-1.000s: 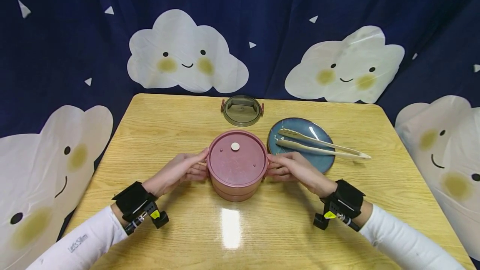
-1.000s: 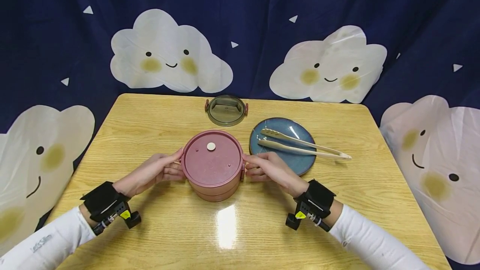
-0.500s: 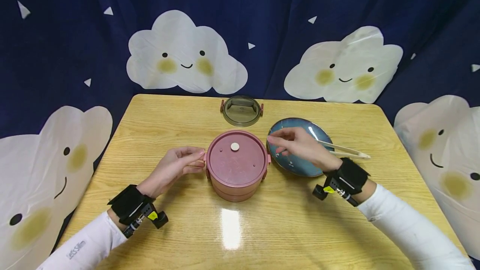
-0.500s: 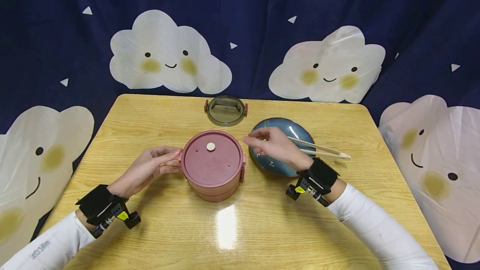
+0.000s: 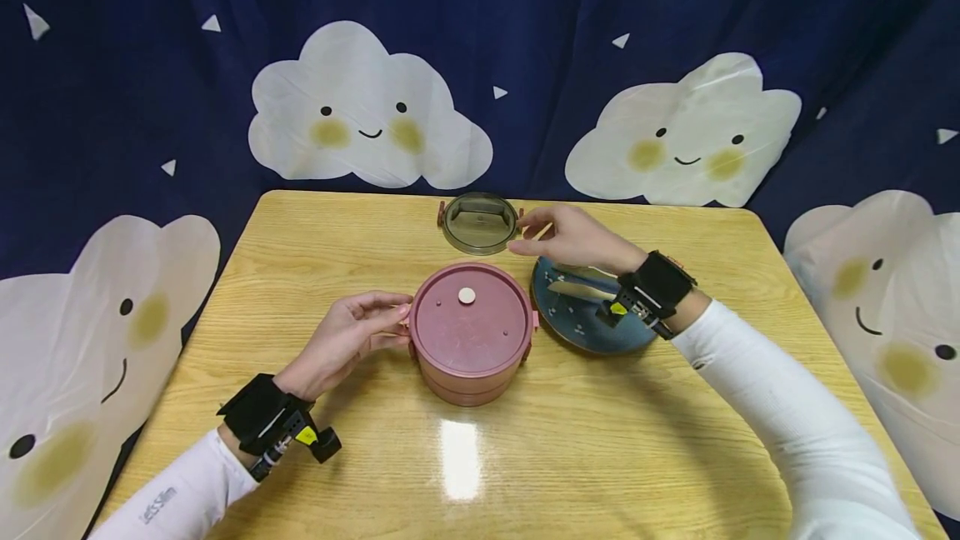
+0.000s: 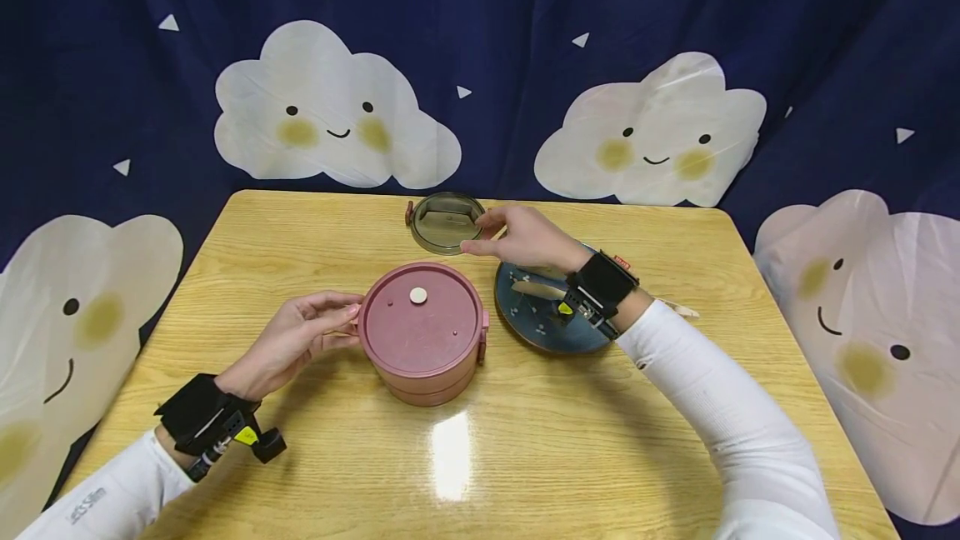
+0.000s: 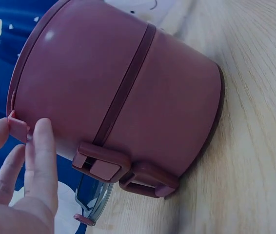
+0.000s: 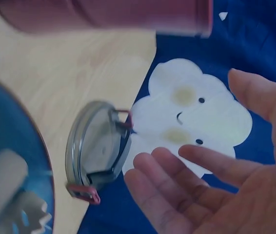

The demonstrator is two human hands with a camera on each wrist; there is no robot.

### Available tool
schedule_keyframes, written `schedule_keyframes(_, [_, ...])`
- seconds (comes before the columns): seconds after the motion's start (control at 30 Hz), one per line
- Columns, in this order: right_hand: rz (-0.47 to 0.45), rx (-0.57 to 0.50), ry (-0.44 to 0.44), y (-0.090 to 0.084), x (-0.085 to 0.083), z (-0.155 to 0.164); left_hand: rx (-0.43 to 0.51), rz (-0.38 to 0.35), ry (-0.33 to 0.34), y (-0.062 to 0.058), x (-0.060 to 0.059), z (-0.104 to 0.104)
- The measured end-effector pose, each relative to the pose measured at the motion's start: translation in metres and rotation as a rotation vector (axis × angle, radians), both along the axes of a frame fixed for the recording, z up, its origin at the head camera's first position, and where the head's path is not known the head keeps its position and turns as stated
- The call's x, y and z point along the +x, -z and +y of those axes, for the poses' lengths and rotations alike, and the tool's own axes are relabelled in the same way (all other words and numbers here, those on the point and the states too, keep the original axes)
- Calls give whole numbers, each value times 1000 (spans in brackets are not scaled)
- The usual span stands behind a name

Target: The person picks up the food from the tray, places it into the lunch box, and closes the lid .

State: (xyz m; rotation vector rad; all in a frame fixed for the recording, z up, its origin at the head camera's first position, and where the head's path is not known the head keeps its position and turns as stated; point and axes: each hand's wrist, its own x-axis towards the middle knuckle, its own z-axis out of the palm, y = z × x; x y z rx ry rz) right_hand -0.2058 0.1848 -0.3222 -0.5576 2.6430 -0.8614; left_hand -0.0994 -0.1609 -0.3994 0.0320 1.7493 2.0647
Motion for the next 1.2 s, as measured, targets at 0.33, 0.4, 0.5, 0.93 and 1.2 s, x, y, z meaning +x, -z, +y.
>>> schedule_keyframes(0.33, [135,116,-105,8,-49,-20,63,8,-3,2,-1,0])
schedule_keyframes(0.4, [157,146,-132,9,-58,-25,61,12,-4,2,-1,0])
schedule_keyframes(0.5, [185,184,-166,13,-73,-32,61,18,-4,3,-1,0])
schedule_keyframes(0.93, [206,312,-217,52,-122,-64,57,21,-1,4,-2,-1])
schedule_keyframes(1.2, [227,387,-197,65,-136,-80,63,25,-4,4,-1,-1])
